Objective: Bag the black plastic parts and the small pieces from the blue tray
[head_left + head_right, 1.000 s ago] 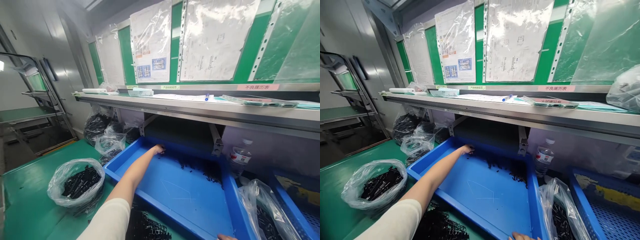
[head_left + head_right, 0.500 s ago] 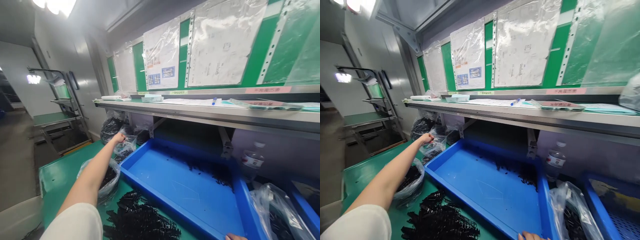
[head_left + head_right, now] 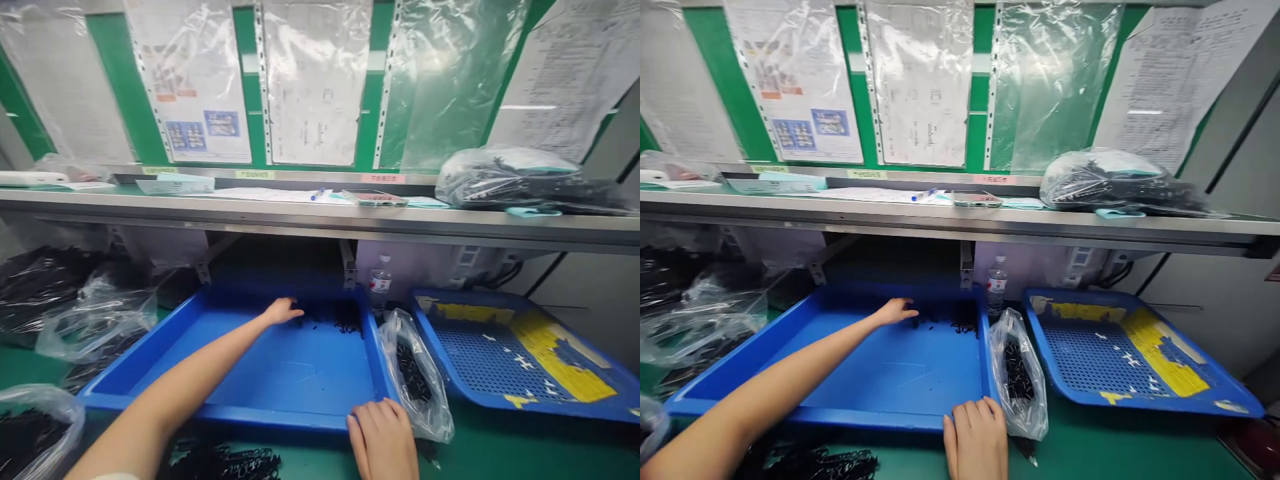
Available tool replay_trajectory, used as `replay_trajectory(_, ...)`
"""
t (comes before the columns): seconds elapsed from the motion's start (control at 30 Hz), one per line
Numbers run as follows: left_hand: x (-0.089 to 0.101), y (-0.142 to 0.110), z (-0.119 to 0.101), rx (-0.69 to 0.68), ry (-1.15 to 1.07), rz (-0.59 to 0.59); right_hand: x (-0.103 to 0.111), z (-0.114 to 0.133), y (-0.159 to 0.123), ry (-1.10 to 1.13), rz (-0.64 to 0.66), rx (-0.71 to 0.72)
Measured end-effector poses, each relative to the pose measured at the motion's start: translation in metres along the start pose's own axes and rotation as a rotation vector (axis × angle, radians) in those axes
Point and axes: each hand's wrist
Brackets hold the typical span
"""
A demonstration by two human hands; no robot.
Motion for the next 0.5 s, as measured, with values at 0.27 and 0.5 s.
replay_trajectory(0.27, -0.017, 0.013, -0.032, 0.081, -0.196, 0.052, 0.001, 0.003, -0.001, 0.018, 0.025, -0.05)
replay_trajectory(0.5, 0.033, -0.028, 0.073, 0.309, -0.071, 0.075, 0.014, 0.014, 0.009, -0.015, 0.062, -0.124)
Point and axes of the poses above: each hand's wrist, its own y-axis towards the middle knuckle, its own x-axis out of the back of the hand, z = x × y, and after that the axes turned 15 degrees about x, right-handed
